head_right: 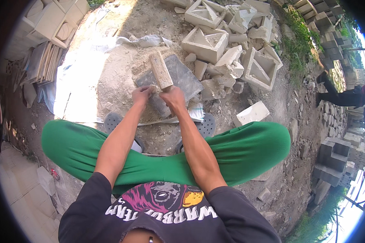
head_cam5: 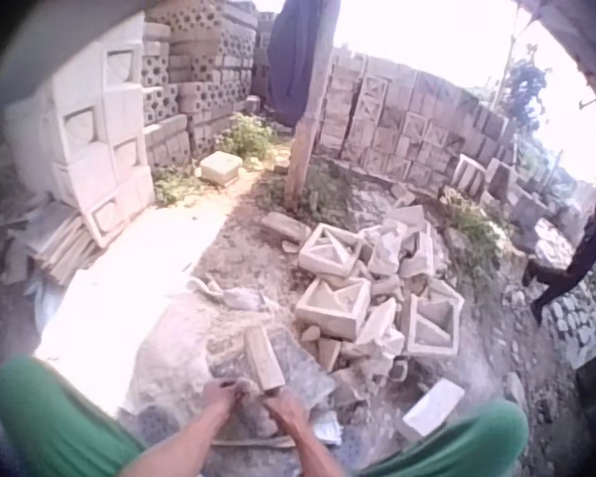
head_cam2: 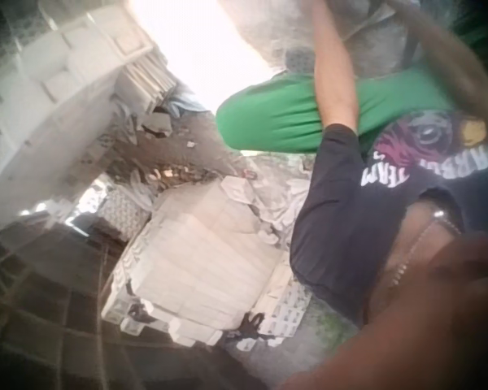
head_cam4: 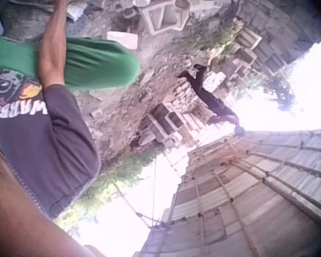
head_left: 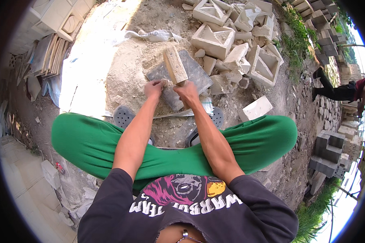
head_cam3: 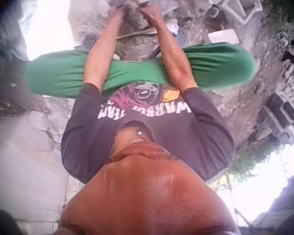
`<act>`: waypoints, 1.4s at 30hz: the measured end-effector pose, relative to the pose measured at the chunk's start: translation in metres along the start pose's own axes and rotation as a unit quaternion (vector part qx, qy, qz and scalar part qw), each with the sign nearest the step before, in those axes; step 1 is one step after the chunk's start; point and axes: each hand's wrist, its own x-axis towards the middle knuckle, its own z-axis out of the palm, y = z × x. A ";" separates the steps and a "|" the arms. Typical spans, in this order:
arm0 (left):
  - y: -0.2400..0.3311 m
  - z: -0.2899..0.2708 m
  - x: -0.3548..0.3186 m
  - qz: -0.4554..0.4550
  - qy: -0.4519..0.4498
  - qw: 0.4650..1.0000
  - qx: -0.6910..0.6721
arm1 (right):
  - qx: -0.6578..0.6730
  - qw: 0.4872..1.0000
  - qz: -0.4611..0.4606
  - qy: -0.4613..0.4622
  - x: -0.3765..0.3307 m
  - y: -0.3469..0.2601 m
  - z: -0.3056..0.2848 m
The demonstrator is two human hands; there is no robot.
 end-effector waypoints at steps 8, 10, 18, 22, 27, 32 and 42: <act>0.007 0.012 -0.005 0.012 -0.018 0.999 -0.029 | -0.098 0.994 -0.016 0.037 0.007 0.024 0.013; 0.005 0.008 -0.006 -0.026 0.003 0.999 -0.038 | -0.098 0.995 0.032 -0.007 -0.003 0.015 0.004; -0.004 0.003 -0.007 -0.007 -0.009 0.999 -0.053 | -0.042 0.993 -0.087 0.070 -0.007 -0.037 -0.010; 0.014 0.010 -0.015 -0.021 -0.008 0.999 -0.030 | -0.057 0.996 -0.047 0.053 -0.001 0.002 0.004; -0.008 0.002 0.007 -0.025 0.028 0.999 -0.026 | -0.075 0.996 0.049 -0.025 0.001 0.003 0.003; 0.001 0.005 -0.012 0.001 0.008 0.999 -0.037 | -0.027 0.997 -0.058 0.053 -0.002 -0.028 -0.009; -0.003 0.001 0.005 -0.042 0.040 0.998 0.007 | -0.104 0.992 0.062 -0.027 0.010 0.015 0.013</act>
